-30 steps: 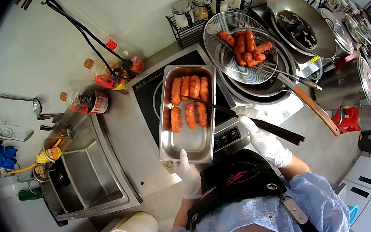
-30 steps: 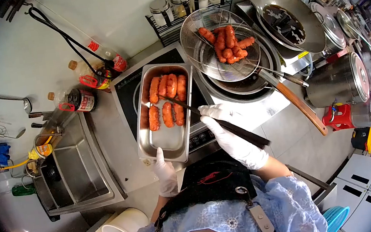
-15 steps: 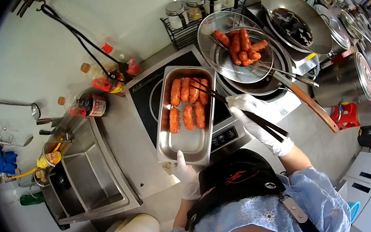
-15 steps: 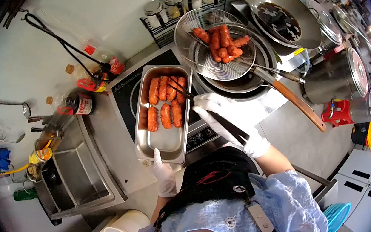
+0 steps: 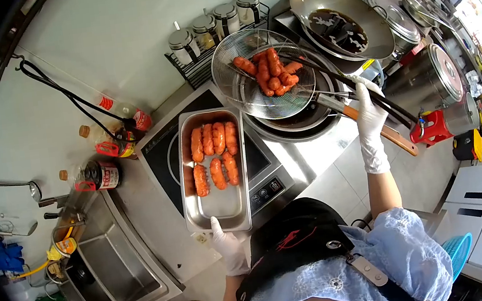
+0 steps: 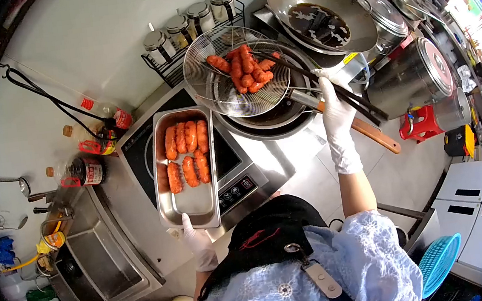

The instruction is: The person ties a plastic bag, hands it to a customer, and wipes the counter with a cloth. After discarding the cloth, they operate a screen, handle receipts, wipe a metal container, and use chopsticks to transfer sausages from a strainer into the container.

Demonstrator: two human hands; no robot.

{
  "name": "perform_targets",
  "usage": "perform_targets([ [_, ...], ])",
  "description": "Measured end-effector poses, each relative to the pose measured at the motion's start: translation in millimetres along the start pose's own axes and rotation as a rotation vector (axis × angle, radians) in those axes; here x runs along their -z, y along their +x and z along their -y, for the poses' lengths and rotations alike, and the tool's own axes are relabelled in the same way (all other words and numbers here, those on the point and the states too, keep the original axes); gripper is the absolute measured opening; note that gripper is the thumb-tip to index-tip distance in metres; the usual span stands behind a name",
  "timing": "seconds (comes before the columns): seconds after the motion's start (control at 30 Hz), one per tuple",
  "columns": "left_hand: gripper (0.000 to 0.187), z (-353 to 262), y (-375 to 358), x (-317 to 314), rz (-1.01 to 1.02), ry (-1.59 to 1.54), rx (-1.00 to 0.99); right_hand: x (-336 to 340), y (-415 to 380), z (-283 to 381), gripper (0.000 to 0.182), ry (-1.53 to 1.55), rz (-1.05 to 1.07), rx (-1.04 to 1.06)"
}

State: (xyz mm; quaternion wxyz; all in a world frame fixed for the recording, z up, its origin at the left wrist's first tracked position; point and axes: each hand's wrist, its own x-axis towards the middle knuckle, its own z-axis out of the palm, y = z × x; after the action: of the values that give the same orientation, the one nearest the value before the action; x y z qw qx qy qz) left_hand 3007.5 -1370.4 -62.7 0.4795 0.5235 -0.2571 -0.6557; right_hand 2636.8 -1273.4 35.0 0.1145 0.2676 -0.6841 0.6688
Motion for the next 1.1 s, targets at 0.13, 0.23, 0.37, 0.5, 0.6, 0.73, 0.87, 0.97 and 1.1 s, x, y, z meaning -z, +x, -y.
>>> perform_targets([
  [0.13, 0.048, -2, 0, -1, -0.019, 0.129, 0.007, -17, 10, -18, 0.011, 0.070, 0.010, -0.022],
  [0.23, 0.046, -9, -3, -5, -0.043, 0.222, 0.065, -33, 12, -29, 0.012, 0.080, 0.034, -0.088],
  [0.37, 0.044, -19, -15, -23, -0.091, 0.326, 0.049, -34, 14, -33, 0.016, 0.138, -0.031, -0.225],
  [0.5, 0.035, -7, -7, -7, -0.121, 0.184, 0.088, -27, 11, -43, 0.016, 0.293, -0.169, -0.255],
  [0.6, 0.033, -5, -9, 10, 0.116, 0.894, -0.298, -15, 6, -49, 0.019, 0.208, -0.178, -0.249],
  [0.73, 0.035, 9, 7, 9, -0.028, 0.197, -0.068, -9, 0, -9, 0.019, 0.362, -0.136, -0.246],
  [0.87, 0.041, 3, 4, 4, -0.012, 0.113, 0.049, -16, -21, 34, 0.021, 0.437, -0.043, -0.267],
  [0.97, 0.030, 9, 9, 6, -0.083, 0.126, -0.001, -27, -47, 70, 0.021, 0.474, 0.065, -0.425],
  [1.1, 0.044, 2, 2, 1, 0.061, -0.078, -0.042, -32, -91, 89, 0.019, 0.428, 0.288, -0.591],
])
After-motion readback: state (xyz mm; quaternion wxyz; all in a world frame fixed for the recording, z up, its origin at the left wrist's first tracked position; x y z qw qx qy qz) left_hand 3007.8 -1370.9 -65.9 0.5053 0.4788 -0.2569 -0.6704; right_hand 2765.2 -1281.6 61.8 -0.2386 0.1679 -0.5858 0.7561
